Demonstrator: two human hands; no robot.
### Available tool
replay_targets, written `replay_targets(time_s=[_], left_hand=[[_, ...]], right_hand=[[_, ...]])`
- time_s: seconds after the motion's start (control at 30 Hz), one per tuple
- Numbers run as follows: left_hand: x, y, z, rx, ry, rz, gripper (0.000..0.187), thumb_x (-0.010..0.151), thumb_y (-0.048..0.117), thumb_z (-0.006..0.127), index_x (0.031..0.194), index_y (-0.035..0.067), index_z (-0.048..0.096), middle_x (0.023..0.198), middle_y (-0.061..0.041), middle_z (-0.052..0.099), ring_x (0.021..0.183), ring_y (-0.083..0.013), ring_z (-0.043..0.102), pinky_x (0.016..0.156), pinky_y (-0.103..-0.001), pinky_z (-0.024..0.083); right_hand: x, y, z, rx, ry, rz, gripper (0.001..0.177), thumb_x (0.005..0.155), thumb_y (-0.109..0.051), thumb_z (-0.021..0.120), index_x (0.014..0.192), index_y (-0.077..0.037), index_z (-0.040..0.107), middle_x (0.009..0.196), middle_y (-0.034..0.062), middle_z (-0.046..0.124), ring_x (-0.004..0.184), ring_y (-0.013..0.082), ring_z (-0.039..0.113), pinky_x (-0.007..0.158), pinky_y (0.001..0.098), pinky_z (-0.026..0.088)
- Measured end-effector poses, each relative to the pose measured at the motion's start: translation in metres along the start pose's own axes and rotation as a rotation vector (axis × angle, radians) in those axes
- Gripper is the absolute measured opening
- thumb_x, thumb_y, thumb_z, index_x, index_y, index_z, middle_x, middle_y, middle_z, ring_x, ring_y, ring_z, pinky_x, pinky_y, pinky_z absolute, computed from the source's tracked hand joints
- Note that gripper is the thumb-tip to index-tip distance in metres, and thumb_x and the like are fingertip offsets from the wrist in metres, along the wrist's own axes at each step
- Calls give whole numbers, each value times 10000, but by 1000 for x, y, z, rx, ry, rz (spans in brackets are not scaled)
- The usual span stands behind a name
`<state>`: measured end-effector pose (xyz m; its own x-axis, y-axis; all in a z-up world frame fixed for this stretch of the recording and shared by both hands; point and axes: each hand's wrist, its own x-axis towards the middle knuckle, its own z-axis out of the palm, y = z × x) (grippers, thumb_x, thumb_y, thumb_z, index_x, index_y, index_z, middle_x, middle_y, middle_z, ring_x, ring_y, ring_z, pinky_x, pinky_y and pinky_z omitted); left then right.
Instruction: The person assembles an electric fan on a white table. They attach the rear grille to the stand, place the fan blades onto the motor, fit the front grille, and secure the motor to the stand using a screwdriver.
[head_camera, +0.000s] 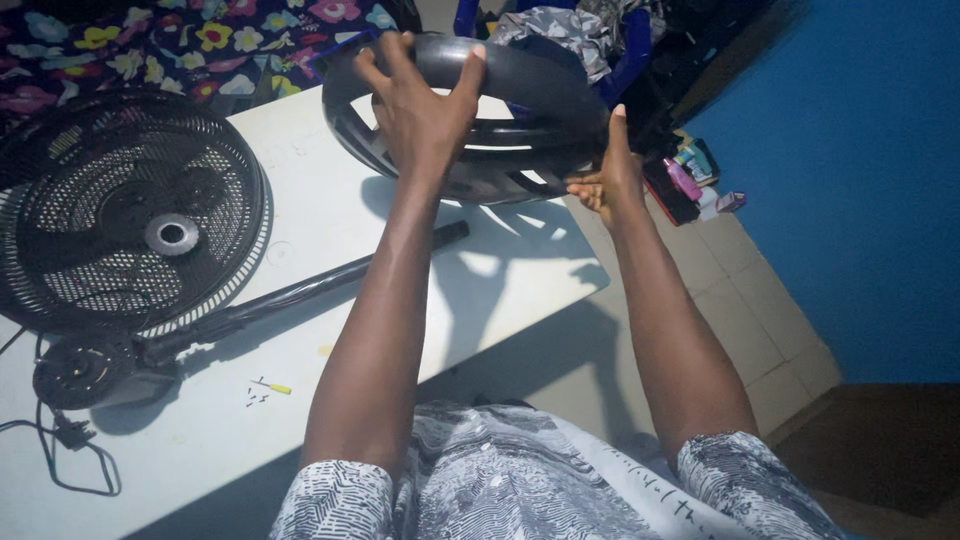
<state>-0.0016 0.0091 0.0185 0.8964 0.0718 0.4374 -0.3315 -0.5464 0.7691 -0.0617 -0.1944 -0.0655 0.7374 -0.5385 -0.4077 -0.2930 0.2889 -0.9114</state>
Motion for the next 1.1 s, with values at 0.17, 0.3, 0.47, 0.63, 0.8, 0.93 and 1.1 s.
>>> replay_targets(time_s=[0.17,0.3,0.47,0.63,0.8,0.93,1.1], left_hand=[[-1,1,-10,-72,92,-24,666,691,455,678,1049,15,329,1071,-163,332,922,-374,570,775,-434,504],[-4,-3,-13,-69,88,-73,717,661,395,707,1091,14,278,1061,-171,299,923,-397,526,704,-444,509],[-8,-12,-19,-128,69,-188,765,635,356,724,1132,27,245,1070,-171,278,952,-404,492,708,-435,512],[-20,-40,-27,-212,68,-287,733,638,187,690,1188,46,227,1172,-189,281,1002,-404,498,845,-414,461],[-25,-80,-30,-185,92,-236,742,682,94,679,1255,46,211,1282,-216,336,1150,-372,416,952,-404,337],[-29,-115,-26,-307,-18,-371,675,681,91,611,1258,82,261,1274,-198,413,1102,-312,503,927,-358,377],[-30,-151,-25,-461,-86,-377,625,703,58,602,1247,55,294,1273,-220,393,1127,-340,458,903,-352,414]], right_hand=[[2,-2,0,-69,63,-20,835,709,-718,370,1117,5,459,636,214,579,347,148,488,281,198,317],[8,-4,-5,89,-162,-26,547,708,-560,367,1062,-158,480,701,61,592,388,138,523,280,181,316],[6,9,-7,200,-205,71,374,773,-433,440,921,-92,478,693,96,528,453,138,501,341,182,378],[-1,26,5,347,-286,-63,207,735,-211,509,844,-41,464,717,118,523,522,179,542,426,262,473],[-2,39,25,300,-259,5,157,715,-120,512,786,10,462,741,137,514,609,235,578,539,364,565],[-3,55,44,313,-184,-36,142,687,-47,495,794,42,469,815,158,516,690,293,615,627,428,572],[1,70,69,319,-148,-107,208,647,26,505,817,64,392,835,168,446,711,329,580,640,484,522]])
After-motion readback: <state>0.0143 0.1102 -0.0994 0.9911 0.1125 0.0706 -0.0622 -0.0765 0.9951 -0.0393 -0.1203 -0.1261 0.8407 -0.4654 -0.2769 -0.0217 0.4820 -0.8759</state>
